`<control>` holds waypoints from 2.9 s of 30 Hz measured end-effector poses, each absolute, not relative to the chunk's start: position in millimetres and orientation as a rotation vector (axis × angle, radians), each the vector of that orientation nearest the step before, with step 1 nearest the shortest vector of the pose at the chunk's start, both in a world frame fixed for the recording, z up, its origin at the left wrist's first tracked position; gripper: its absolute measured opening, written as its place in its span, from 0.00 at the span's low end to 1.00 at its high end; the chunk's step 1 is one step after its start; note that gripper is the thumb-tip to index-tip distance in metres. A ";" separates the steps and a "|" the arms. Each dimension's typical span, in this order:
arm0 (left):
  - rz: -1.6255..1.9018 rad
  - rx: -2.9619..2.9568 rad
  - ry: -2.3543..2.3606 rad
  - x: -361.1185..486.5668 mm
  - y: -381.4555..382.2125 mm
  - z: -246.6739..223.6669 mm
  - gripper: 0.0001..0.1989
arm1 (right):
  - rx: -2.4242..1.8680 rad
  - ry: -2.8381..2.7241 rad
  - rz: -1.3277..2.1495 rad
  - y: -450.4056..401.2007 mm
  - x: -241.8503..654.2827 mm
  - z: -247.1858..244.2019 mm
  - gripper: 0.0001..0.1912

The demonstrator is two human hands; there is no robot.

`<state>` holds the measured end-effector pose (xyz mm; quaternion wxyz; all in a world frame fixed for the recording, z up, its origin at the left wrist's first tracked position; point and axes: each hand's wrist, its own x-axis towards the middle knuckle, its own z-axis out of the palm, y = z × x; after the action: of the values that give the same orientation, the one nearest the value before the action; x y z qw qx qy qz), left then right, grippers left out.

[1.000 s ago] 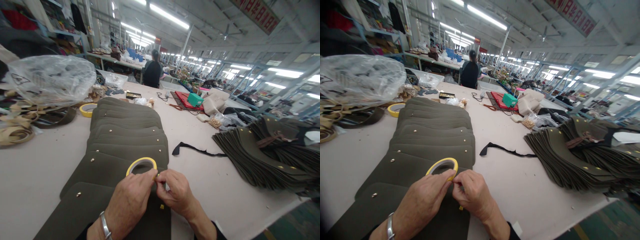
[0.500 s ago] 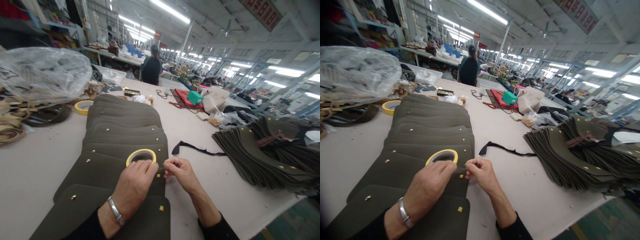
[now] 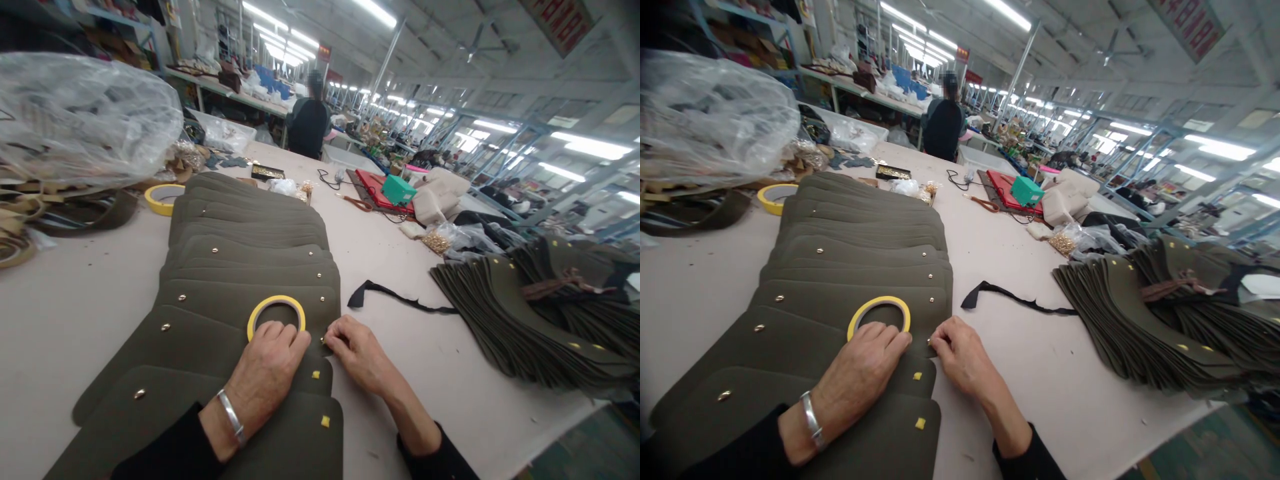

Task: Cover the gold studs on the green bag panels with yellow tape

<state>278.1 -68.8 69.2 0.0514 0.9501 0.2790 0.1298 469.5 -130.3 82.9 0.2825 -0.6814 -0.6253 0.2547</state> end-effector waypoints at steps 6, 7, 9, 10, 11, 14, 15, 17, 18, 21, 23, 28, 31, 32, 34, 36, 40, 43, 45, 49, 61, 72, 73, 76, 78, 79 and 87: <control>0.381 2.869 0.855 279.1 -68.3 68.7 0.09 | -1.853 -1.782 0.480 -131.4 456.5 77.7 0.08; 0.377 2.864 0.854 279.2 -68.1 68.8 0.09 | -1.857 -1.801 0.442 -130.7 454.7 77.0 0.08; 0.368 2.858 0.854 279.5 -67.7 69.0 0.09 | -1.873 -1.837 0.370 -128.9 451.7 75.4 0.08; 0.365 2.857 0.854 279.5 -67.5 69.0 0.09 | -1.883 -1.848 0.344 -127.9 450.8 74.3 0.08; 0.362 2.855 0.854 279.6 -67.3 69.1 0.09 | -1.893 -1.850 0.326 -127.1 450.3 73.0 0.09; 0.365 2.853 0.860 279.0 -67.2 69.2 0.09 | -1.908 -1.790 0.319 -126.1 452.5 68.6 0.06; 0.368 2.852 0.860 278.6 -67.3 69.2 0.09 | -1.901 -1.745 0.336 -126.5 454.6 67.6 0.06; 0.373 2.854 0.860 277.8 -67.1 69.4 0.09 | -1.862 -1.657 0.378 -128.7 460.2 67.3 0.11; 0.372 2.858 0.862 277.5 -66.9 69.5 0.09 | -1.835 -1.644 0.378 -130.5 463.2 68.1 0.12; 0.361 2.887 0.886 278.1 -64.9 70.1 0.09 | -1.750 -1.855 0.265 -136.7 469.7 73.4 0.07; 0.343 2.911 0.903 279.7 -62.7 70.6 0.09 | -1.707 -2.104 0.174 -139.1 469.7 77.3 0.10; 0.317 2.919 0.926 283.4 -57.3 71.3 0.09 | -1.880 -2.291 0.151 -131.3 458.9 84.3 0.10; 0.371 2.913 0.889 281.2 -55.6 72.9 0.09 | -2.099 -2.091 0.292 -123.2 453.0 86.7 0.08; 0.408 2.916 0.872 279.5 -55.2 74.0 0.08 | -2.140 -2.024 0.331 -121.4 451.7 87.0 0.08; 0.508 2.916 0.827 275.0 -54.4 76.9 0.08 | -2.165 -1.911 0.374 -120.2 449.6 87.0 0.08; 0.633 2.883 0.763 270.0 -53.9 80.6 0.09 | -2.138 -1.833 0.392 -122.3 448.3 87.0 0.07; 0.900 2.722 0.600 262.5 -54.9 88.3 0.11 | -2.041 -1.845 0.517 -132.4 449.2 91.0 0.08; 0.968 2.656 0.541 260.5 -58.0 92.7 0.14 | -1.943 -1.888 0.602 -139.3 452.4 97.0 0.08; 0.965 2.670 0.543 260.4 -60.8 94.5 0.19 | -1.837 -1.825 0.561 -142.0 453.0 101.5 0.09; 0.983 2.721 0.631 261.1 -68.0 94.9 0.21 | -1.514 -1.688 0.392 -145.7 446.5 109.9 0.11; 0.939 2.815 0.669 268.2 -83.7 94.1 0.15 | -1.293 -1.929 0.025 -150.3 437.8 102.7 0.09; 0.961 2.781 0.723 276.9 -74.9 102.3 0.12 | -1.559 -1.350 0.522 -139.7 427.1 102.9 0.06; 0.997 2.776 0.713 277.7 -75.0 102.8 0.12 | -1.561 -1.226 0.652 -136.0 428.1 102.1 0.05; 1.065 2.765 0.721 279.9 -76.3 99.4 0.11 | -1.535 -0.951 0.904 -122.3 439.9 94.6 0.08; 1.009 2.811 0.764 281.6 -76.7 92.3 0.10 | -1.547 -0.889 0.979 -113.6 452.3 86.6 0.12; 0.943 2.855 0.783 282.7 -76.5 87.7 0.10 | -1.561 -0.901 0.996 -110.2 458.3 82.5 0.13; 0.483 3.003 0.811 290.3 -74.9 67.6 0.06 | -1.764 -1.429 0.554 -103.3 468.5 70.9 0.09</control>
<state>290.3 -74.9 67.6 -0.0031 0.9540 0.2575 0.1535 468.5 -103.3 70.9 0.3914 -0.6947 -0.5627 0.2181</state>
